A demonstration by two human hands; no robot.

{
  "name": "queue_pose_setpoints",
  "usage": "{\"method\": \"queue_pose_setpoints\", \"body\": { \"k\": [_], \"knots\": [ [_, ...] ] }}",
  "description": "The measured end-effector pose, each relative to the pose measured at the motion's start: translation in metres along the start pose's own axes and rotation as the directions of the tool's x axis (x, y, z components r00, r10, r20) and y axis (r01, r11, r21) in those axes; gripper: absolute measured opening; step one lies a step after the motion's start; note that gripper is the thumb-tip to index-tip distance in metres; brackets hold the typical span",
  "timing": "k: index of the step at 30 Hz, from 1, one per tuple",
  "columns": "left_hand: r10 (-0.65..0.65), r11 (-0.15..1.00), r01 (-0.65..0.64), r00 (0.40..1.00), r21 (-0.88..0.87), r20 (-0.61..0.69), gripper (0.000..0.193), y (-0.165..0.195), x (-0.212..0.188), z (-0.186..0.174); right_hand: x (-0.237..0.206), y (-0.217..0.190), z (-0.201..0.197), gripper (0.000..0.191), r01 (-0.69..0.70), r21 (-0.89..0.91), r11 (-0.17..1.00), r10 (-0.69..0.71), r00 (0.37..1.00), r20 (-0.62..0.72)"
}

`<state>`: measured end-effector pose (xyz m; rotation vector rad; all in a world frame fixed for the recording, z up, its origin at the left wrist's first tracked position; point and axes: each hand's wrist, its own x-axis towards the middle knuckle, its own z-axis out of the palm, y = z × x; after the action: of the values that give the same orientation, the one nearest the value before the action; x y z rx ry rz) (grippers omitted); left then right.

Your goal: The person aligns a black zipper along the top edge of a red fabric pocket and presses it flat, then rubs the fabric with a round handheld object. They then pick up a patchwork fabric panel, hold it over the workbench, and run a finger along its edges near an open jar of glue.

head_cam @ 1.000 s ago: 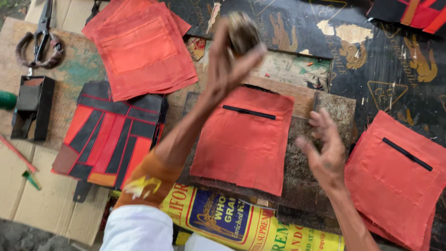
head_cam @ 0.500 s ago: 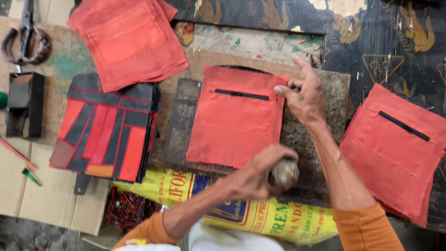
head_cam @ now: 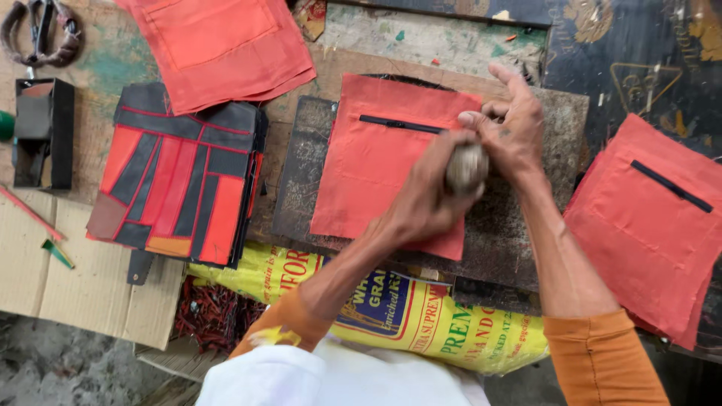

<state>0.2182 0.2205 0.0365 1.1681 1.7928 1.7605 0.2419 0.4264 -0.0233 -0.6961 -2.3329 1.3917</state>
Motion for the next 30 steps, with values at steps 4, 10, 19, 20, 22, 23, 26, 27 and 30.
{"method": "queue_pose_setpoints", "body": {
  "k": [4,10,19,20,22,23,26,27,30],
  "knots": [
    [0.093,0.996,-0.094,0.966,-0.008,0.240,0.058,0.013,-0.035,-0.011,-0.003,0.002,0.001,0.081,0.174,-0.069,0.982,-0.177,0.984,-0.036],
    [-0.088,0.996,0.086,0.994,0.035,0.068,0.059,-0.011,-0.045,-0.014,0.000,0.000,-0.001,0.079,0.068,-0.033,0.997,-0.068,0.998,0.005],
    [0.008,0.998,-0.009,1.000,0.070,0.016,0.063,-0.021,-0.042,-0.009,-0.001,0.002,0.000,0.079,0.088,0.018,0.996,-0.088,0.996,0.000],
    [0.065,0.997,-0.069,0.992,0.038,0.111,0.067,-0.018,-0.049,-0.008,-0.001,0.002,0.000,0.077,0.163,0.041,0.986,-0.163,0.987,-0.004],
    [0.133,0.990,-0.140,0.968,0.018,0.214,0.068,-0.019,-0.048,-0.007,-0.001,0.000,-0.001,0.079,0.131,0.021,0.991,-0.130,0.991,-0.023],
    [0.135,0.990,-0.143,0.966,0.021,0.220,0.067,-0.020,-0.046,-0.006,-0.001,-0.001,-0.001,0.079,0.096,0.011,0.995,-0.095,0.995,-0.028],
    [0.064,0.992,-0.066,0.998,0.105,0.027,0.062,-0.024,-0.034,0.005,-0.002,-0.003,-0.002,0.077,-0.055,-0.110,0.992,0.055,0.998,-0.002],
    [0.047,0.991,-0.040,0.998,0.129,-0.050,0.060,-0.023,-0.029,0.007,-0.003,-0.003,-0.003,0.075,-0.017,-0.039,0.999,0.017,1.000,-0.006],
    [0.022,1.000,-0.020,0.980,-0.012,0.200,0.056,-0.007,-0.047,0.000,-0.002,-0.002,-0.003,0.074,0.145,0.034,0.989,-0.143,0.989,-0.042]
  ]
}}
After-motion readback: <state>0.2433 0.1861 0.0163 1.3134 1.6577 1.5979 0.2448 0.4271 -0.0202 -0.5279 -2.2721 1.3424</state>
